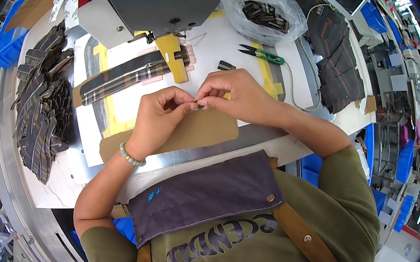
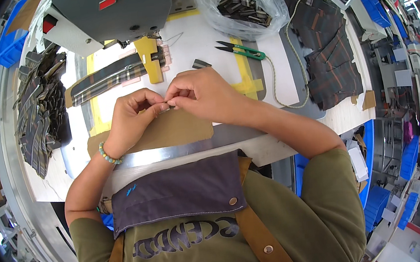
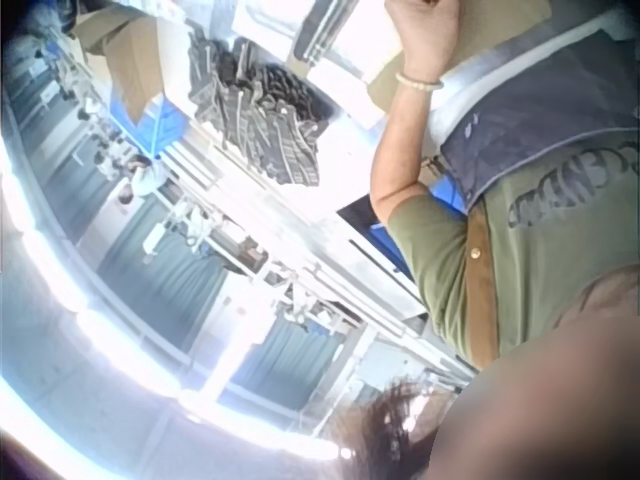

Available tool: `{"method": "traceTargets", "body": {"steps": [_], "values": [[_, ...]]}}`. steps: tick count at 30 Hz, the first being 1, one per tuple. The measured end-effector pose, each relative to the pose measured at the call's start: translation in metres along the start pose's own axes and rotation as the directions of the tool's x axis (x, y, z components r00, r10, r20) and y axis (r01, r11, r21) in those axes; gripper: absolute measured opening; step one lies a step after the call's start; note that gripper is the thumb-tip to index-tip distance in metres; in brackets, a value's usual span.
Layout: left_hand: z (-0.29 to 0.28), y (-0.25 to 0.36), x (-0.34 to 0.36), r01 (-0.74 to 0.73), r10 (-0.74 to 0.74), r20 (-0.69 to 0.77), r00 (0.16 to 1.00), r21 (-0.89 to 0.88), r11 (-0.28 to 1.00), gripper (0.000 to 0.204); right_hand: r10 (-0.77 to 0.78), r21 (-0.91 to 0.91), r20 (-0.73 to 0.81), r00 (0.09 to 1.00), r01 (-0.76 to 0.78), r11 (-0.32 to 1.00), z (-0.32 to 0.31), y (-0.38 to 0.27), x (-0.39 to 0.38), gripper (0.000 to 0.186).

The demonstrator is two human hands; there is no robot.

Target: Sewing small leather or fabric labels onto plaid fabric components using an industrial sewing machine.

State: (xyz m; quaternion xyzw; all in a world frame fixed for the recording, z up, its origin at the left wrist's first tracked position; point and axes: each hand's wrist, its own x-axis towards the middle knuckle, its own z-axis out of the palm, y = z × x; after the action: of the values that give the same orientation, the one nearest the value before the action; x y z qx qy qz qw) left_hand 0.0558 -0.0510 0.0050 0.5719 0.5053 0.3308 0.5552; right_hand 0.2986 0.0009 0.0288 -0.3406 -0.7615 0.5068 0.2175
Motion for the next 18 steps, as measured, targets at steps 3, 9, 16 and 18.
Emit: {"method": "traceTargets", "body": {"steps": [3,9,16,18], "values": [[-0.003,0.001,0.009,-0.056,0.061,-0.058,0.996,0.085,0.995,0.012,0.117,-0.031,0.018,0.993,-0.117,0.993,-0.012,0.015,0.014,0.015],[-0.047,-0.003,0.041,-0.443,0.720,0.141,0.680,0.861,0.250,0.038,0.091,-0.009,-0.176,0.980,-0.094,0.996,-0.032,0.029,0.076,0.014],[-0.043,-0.005,0.044,-0.432,0.626,0.184,0.758,0.860,0.270,0.059,0.008,-0.095,-0.179,0.984,-0.025,0.995,-0.028,0.058,0.107,0.020],[-0.042,-0.006,0.045,-0.408,0.573,0.176,0.800,0.861,0.305,0.065,0.020,-0.089,-0.175,0.984,-0.036,0.995,-0.029,0.062,0.108,0.019]]}}
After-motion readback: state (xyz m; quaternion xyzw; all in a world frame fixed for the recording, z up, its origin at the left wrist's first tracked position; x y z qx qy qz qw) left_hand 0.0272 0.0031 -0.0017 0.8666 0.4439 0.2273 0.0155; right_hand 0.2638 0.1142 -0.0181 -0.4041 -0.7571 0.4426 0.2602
